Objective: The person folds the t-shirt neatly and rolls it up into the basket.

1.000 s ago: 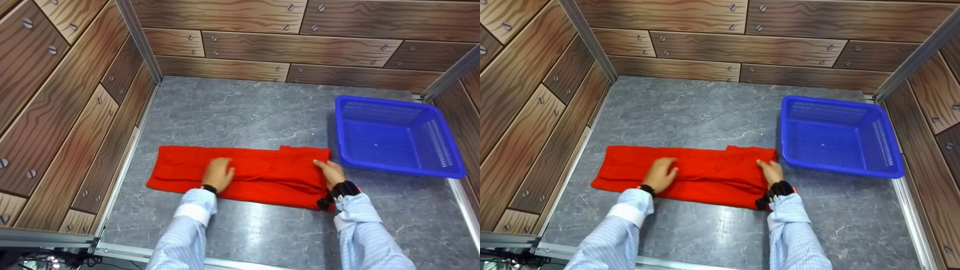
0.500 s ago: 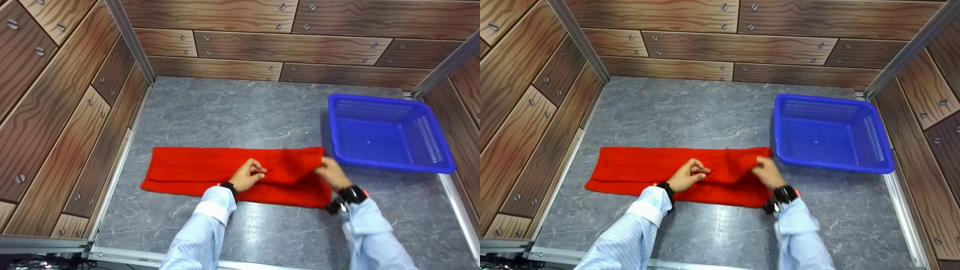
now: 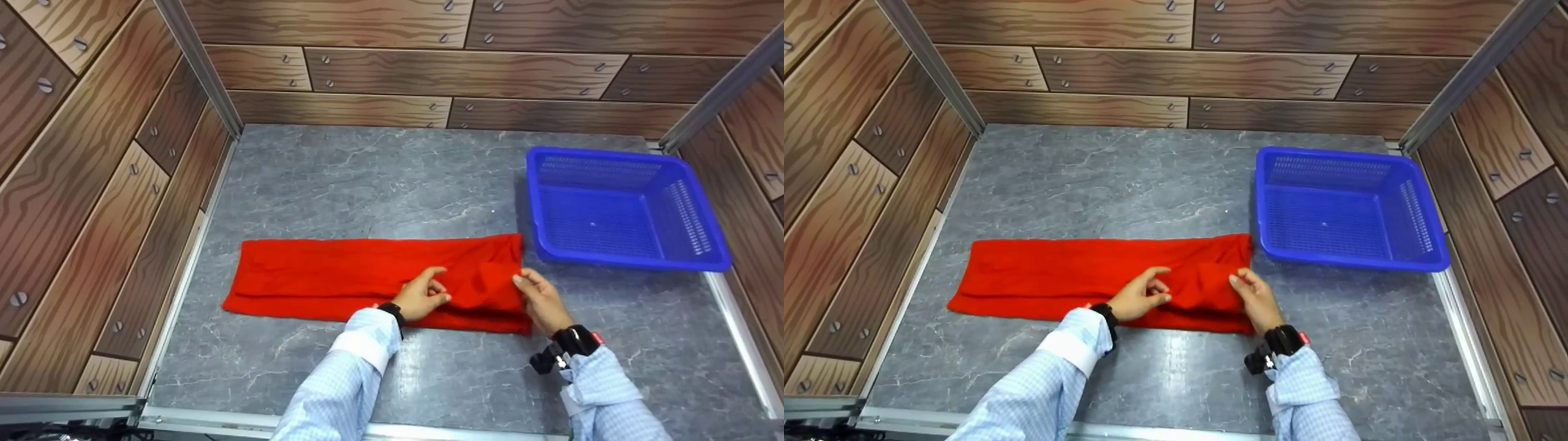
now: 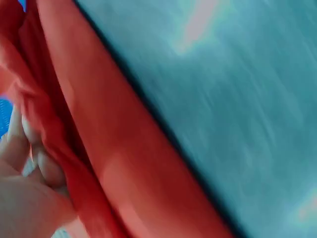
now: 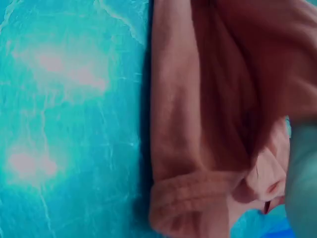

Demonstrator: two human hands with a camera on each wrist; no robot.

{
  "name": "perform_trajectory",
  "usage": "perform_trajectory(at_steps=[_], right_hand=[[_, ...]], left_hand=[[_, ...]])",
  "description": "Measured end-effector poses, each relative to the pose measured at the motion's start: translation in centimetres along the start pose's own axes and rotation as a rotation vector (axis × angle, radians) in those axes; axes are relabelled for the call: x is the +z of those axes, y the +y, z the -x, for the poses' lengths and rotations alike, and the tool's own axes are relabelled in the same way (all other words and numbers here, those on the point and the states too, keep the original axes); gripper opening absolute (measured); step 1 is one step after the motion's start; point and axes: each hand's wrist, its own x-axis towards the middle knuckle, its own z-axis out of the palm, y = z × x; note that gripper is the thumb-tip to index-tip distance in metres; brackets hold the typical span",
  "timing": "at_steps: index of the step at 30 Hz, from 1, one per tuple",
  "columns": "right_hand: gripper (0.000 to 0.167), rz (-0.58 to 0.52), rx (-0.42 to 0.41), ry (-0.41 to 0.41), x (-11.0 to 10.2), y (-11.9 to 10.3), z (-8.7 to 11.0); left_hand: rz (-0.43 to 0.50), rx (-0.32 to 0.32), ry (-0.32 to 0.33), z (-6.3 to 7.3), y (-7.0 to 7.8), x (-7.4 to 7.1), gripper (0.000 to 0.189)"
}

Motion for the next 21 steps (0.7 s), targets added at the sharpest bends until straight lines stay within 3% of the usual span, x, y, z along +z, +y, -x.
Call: perform_trajectory(at_steps=[2,5,7,9,11,14,17,21], right_hand=[[0.01,0.113,-0.024,0.097,0.4,0.1,-0.3],[0.023,0.288,-0.059,0.21,0.9,0.3,-0.7],[0.028,0.349,-0.081,0.246,1.2,0.5,-0.9],[0.028,0.355,-0.088,0.256,1.6,0.7,-1.0],[0.027,0.339,-0.096,0.274,1.8,0.9,-1.0],[0.024,0.359,-0.11,0.313,1.9,1.3,-0.6],[0.021,0.556,-0.125,0.316,1.7,2.3,-0.2],[0.02,0.844,-0.157,0.312,1.3,3.5,-0.1]], left_hand=[[0.107,0.0,0.022,-0.1,0.0,0.0,0.056],[0.245,-0.014,0.012,-0.2,0.0,-0.2,0.059],[0.294,-0.042,-0.021,-0.2,-0.1,-0.5,0.058],[0.286,-0.059,-0.059,-0.1,-0.1,-0.8,0.054],[0.258,-0.05,-0.074,0.1,-0.1,-1.0,0.048],[0.203,-0.004,-0.046,0.6,0.5,-1.3,0.043],[0.081,0.013,-0.022,0.8,0.3,-1.3,0.046],[-0.115,-0.007,-0.063,0.9,-0.5,-0.8,0.058]])
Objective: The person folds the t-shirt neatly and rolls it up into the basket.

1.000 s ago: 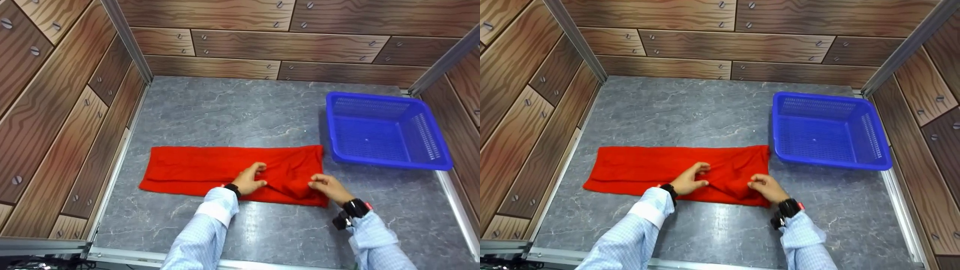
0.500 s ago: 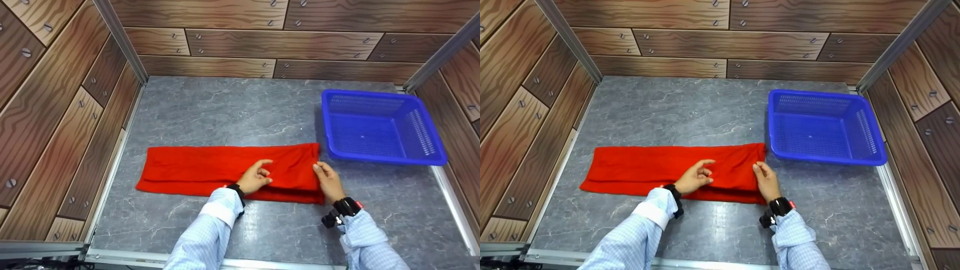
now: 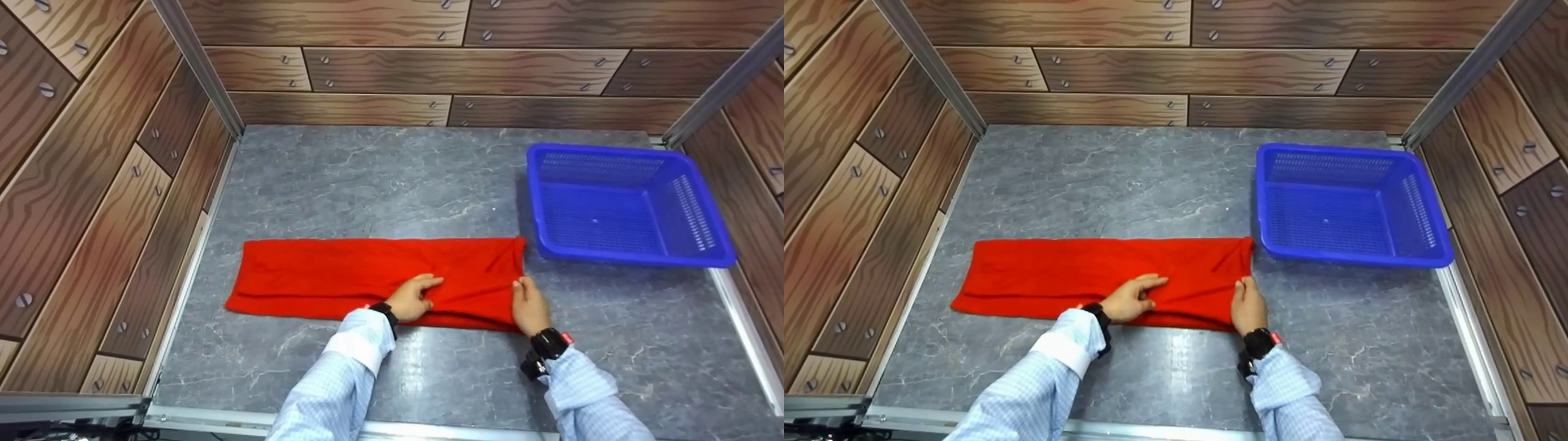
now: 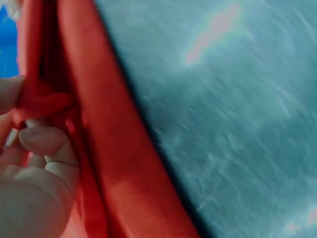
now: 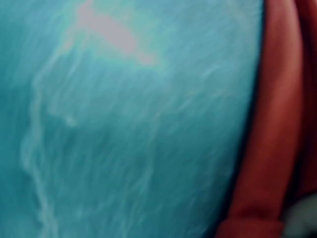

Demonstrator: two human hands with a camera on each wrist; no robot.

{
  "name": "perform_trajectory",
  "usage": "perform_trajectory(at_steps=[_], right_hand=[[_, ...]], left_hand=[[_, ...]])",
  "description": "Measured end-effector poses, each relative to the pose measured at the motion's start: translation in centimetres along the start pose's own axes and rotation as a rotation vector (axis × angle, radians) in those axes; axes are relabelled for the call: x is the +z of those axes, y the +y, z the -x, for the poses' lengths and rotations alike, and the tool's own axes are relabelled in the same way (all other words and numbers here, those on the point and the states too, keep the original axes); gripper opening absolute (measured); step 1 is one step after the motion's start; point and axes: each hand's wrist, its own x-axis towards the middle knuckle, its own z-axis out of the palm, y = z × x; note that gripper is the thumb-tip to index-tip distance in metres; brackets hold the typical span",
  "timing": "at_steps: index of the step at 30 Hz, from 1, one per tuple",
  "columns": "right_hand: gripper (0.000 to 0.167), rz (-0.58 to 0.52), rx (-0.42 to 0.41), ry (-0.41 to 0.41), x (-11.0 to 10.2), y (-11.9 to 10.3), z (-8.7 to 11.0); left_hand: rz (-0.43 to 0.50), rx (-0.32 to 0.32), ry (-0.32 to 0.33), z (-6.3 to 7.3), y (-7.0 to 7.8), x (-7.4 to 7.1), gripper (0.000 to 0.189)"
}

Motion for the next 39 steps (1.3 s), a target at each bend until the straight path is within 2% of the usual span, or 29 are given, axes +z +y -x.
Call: perform_trajectory(at_steps=[4,6,8,10,12,13,15,17,19,21,24,27,28,30,35,37,39], right_hand=[[0.021,0.14,-0.003,0.01,0.1,0.1,-0.3],[0.019,0.208,0.007,0.047,0.2,-0.1,-0.4],[0.019,0.259,-0.015,0.124,0.4,-0.4,-0.6],[0.021,0.296,-0.095,0.21,0.9,-0.9,-0.7],[0.029,0.343,-0.216,0.242,1.6,-1.4,-0.8],[0.036,0.382,-0.265,0.214,2.1,-1.6,-0.7],[0.05,0.468,-0.315,0.079,3.0,-1.8,-0.4],[0.063,0.547,-0.292,-0.097,3.8,-1.7,0.0],[0.071,0.598,-0.234,-0.233,4.2,-1.4,0.4],[0.074,0.617,-0.187,-0.293,4.3,-1.0,0.5],[0.076,0.594,-0.16,-0.293,4.0,-0.7,0.3],[0.076,0.572,-0.148,-0.286,3.5,-0.4,0.2],[0.076,0.569,-0.15,-0.281,3.4,-0.3,0.2],[0.076,0.567,-0.151,-0.277,3.3,-0.1,0.3],[0.076,0.572,-0.152,-0.283,3.3,0.2,0.3],[0.076,0.572,-0.158,-0.282,3.3,0.3,0.2],[0.076,0.573,-0.157,-0.283,3.3,0.2,0.1]], left_hand=[[-0.171,-0.011,-0.017,0.5,0.3,0.3,0.068],[-0.273,-0.021,0.007,0.7,0.5,0.4,0.069],[-0.394,-0.026,0.056,0.9,0.5,0.5,0.065],[-0.508,-0.016,0.106,0.9,0.5,0.6,0.064],[-0.612,-0.027,0.128,0.9,0.3,0.7,0.066],[-0.661,-0.038,0.119,0.9,0.1,0.8,0.069],[-0.73,-0.068,0.066,1.0,-0.4,1.0,0.074],[-0.775,-0.109,0.007,1.1,-1.1,1.2,0.079],[-0.801,-0.124,-0.016,1.2,-1.9,1.3,0.083],[-0.82,-0.12,0.001,1.4,-2.8,1.3,0.087],[-0.814,-0.129,0.056,2.1,-4.4,0.8,0.091],[-0.766,-0.192,0.123,3.1,-6.2,-0.7,0.09],[-0.743,-0.224,0.163,3.5,-7.0,-1.5,0.088],[-0.679,-0.313,0.258,4.3,-8.7,-3.4,0.086],[-0.534,-0.593,0.46,7.0,-12.9,-9.4,0.085],[-0.515,-0.695,0.51,8.2,-14.0,-11.7,0.085],[-0.491,-0.76,0.606,9.2,-14.4,-13.6,0.087]])
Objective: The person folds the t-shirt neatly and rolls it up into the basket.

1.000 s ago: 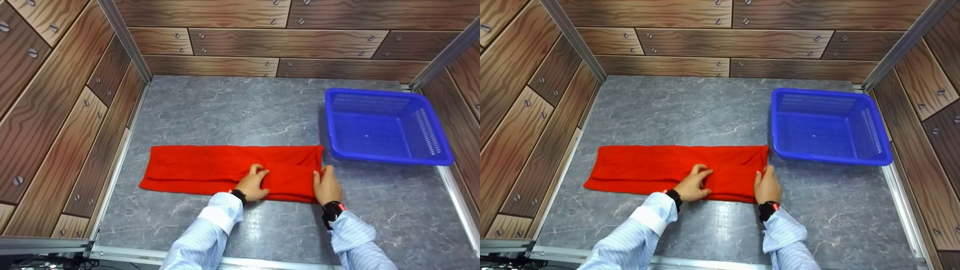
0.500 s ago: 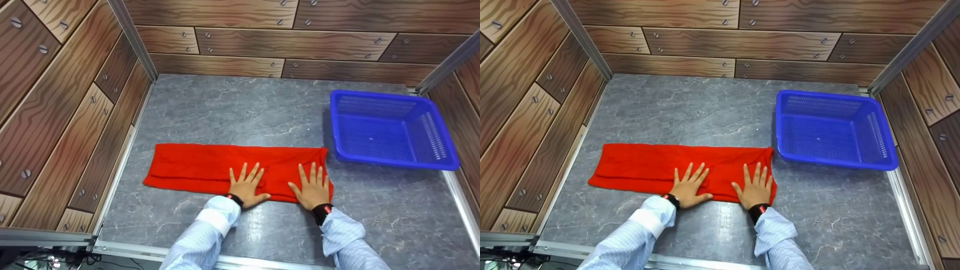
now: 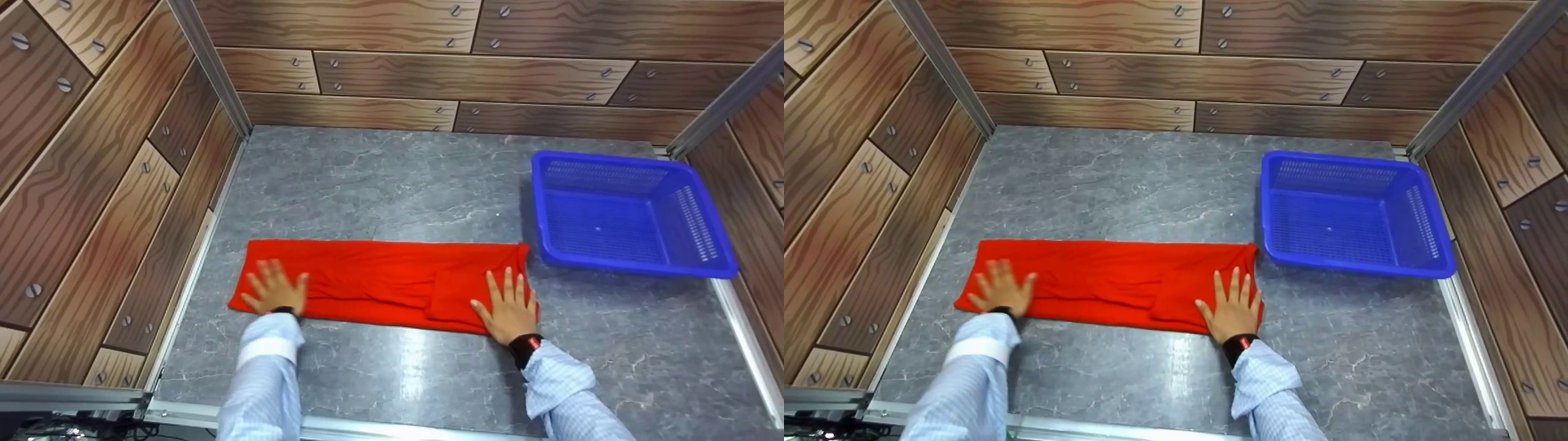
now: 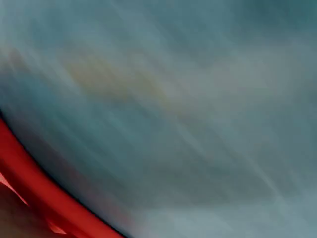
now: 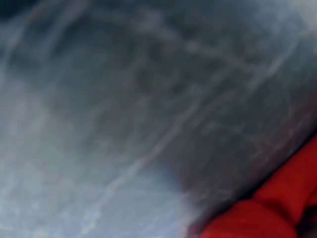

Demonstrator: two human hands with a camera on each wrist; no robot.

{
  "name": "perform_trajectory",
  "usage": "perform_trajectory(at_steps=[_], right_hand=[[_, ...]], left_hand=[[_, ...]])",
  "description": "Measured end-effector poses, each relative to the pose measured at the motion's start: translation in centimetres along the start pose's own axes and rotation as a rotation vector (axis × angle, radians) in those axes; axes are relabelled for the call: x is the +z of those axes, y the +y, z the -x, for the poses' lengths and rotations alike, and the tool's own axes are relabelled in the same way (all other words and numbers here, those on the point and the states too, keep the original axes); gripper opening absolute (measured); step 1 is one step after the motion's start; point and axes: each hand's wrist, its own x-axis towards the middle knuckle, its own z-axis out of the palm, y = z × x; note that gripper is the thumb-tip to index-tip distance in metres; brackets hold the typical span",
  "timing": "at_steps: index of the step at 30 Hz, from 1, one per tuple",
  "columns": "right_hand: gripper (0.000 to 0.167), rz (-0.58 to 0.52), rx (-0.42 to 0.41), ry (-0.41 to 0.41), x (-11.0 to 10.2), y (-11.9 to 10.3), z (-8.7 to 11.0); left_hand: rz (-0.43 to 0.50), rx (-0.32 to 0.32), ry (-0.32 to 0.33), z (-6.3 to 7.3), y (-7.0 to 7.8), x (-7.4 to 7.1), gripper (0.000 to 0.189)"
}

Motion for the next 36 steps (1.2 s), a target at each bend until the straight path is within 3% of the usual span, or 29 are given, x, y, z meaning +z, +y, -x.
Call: perform_trajectory(at_steps=[3,6,12,16,20,22,25,29,32,34,36], right_hand=[[0.077,-0.01,0.0,-0.005,-0.1,-0.1,-0.1],[0.077,-0.007,0.006,-0.019,0.0,-0.2,-0.1],[0.076,-0.003,0.007,-0.021,0.1,-0.3,0.0],[0.076,-0.001,0.017,-0.035,-0.1,-0.7,0.0],[0.077,-0.002,0.026,-0.054,-0.4,-0.7,0.0],[0.077,-0.008,0.026,-0.053,-0.5,-0.5,0.1],[0.077,-0.02,0.029,-0.054,-0.3,-0.3,0.1],[0.077,-0.026,0.027,-0.048,-0.3,-0.2,0.1],[0.078,-0.025,0.024,-0.057,-0.4,-0.2,0.0],[0.078,-0.018,0.023,-0.068,-0.5,-0.3,-0.1],[0.078,0.002,0.021,-0.065,-0.6,-0.6,-0.2]], left_hand=[[0.061,-0.118,0.123,-0.4,-1.0,-1.8,0.085],[0.125,-0.191,0.228,-0.3,-0.9,-3.0,0.076],[0.211,-0.324,0.288,0.1,-0.2,-3.9,0.067],[0.322,-0.397,0.255,0.0,-0.6,-4.2,0.067],[0.44,-0.345,0.22,-0.1,-1.0,-4.9,0.05],[0.513,-0.278,0.266,0.0,-1.3,-5.3,0.041],[0.657,-0.185,0.384,0.1,-1.8,-5.8,0.035],[0.799,-0.176,0.496,0.3,-3.1,-6.1,0.038],[0.716,-0.205,0.471,0.2,-3.8,-5.7,0.039],[0.576,-0.186,0.425,0.2,-3.9,-5.3,0.04],[0.392,-0.121,0.422,0.2,-3.5,-4.8,0.039]])
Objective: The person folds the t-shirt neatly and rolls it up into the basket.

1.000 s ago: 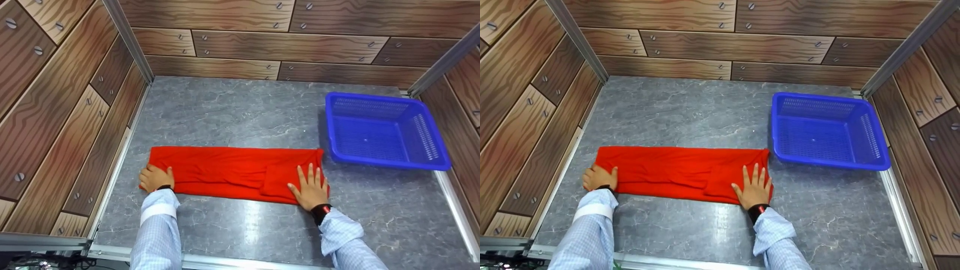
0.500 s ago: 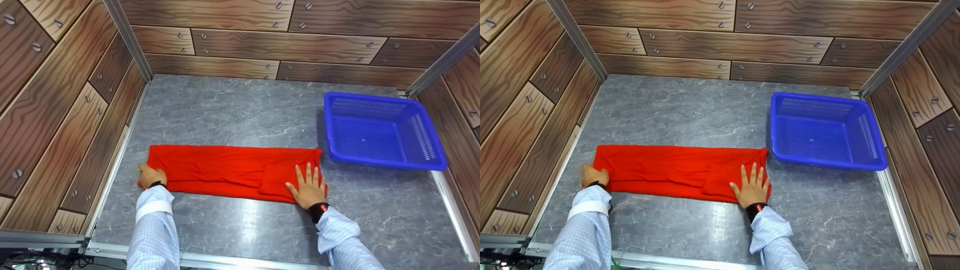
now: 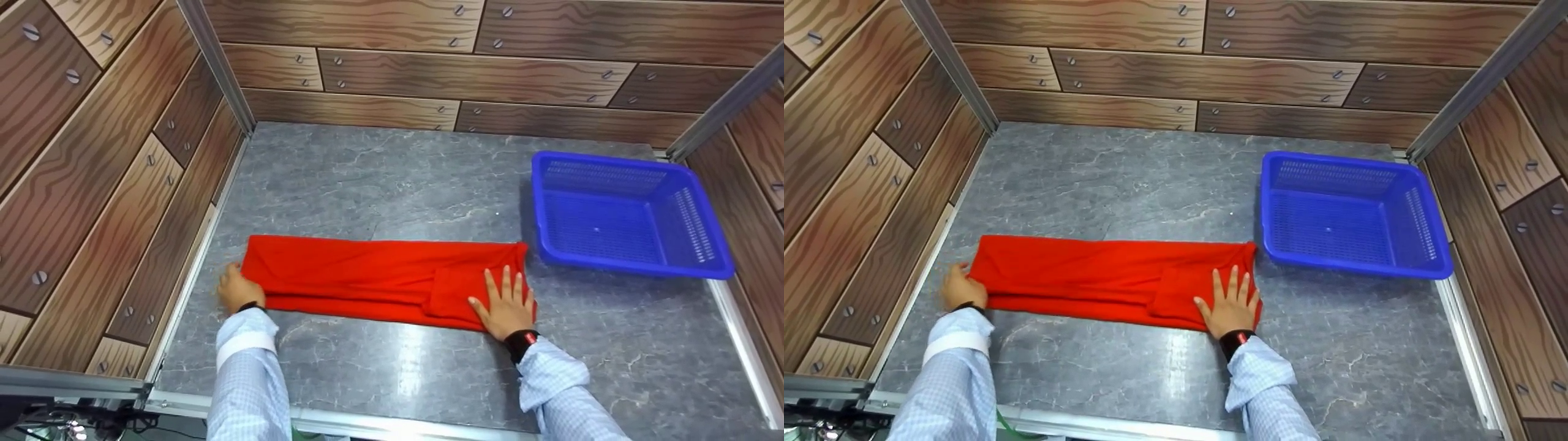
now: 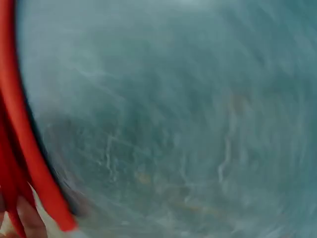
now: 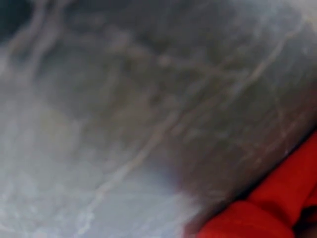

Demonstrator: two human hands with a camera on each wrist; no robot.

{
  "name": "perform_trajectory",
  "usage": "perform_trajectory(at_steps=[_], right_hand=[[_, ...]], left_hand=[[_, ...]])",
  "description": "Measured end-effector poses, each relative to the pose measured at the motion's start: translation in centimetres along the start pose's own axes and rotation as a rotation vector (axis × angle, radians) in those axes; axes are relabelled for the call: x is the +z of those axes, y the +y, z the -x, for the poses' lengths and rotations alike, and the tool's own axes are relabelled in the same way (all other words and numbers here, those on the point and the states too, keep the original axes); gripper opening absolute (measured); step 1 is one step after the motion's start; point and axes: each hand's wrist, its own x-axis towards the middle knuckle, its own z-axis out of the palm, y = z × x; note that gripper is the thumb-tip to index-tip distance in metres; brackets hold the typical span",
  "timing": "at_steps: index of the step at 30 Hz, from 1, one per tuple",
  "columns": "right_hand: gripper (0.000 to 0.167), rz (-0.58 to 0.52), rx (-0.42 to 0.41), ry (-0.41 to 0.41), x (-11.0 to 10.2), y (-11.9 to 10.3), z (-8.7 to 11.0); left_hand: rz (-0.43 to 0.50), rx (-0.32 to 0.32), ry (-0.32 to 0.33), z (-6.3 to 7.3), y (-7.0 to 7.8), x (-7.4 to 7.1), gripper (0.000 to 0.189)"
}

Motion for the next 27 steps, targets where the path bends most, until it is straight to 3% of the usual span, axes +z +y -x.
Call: perform_trajectory(at_steps=[2,5,7,9,12,15,19,23,27], right_hand=[[0.077,0.035,0.007,0.032,-0.2,-0.7,0.0],[0.075,0.108,0.005,0.136,-0.5,-2.7,0.4],[0.072,0.166,-0.013,0.206,-0.5,-4.5,1.1],[0.07,0.22,-0.041,0.245,-0.3,-6.1,2.0],[0.071,0.291,-0.061,0.234,0.5,-7.7,3.1],[0.076,0.33,-0.053,0.164,1.2,-8.2,3.2],[0.081,0.283,-0.048,0.09,1.1,-7.9,1.6],[0.079,0.126,-0.033,-0.006,-0.7,-6.9,-1.9],[0.073,-0.006,-0.021,-0.09,-2.6,-5.1,-5.0]], left_hand=[[-0.086,0.171,0.033,0.3,0.6,0.8,0.04],[-0.141,0.507,0.029,0.9,1.6,2.1,0.043],[-0.134,0.698,-0.08,1.5,2.4,3.0,0.049],[-0.153,0.779,-0.272,2.3,3.1,3.6,0.056],[-0.228,0.717,-0.55,3.4,4.0,4.4,0.07],[-0.351,0.594,-0.711,4.2,4.5,4.8,0.077],[-0.453,0.518,-0.746,4.7,4.7,5.2,0.08],[-0.473,0.499,-0.705,5.5,5.4,5.5,0.081],[-0.496,0.486,-0.688,7.1,6.9,5.7,0.085]])
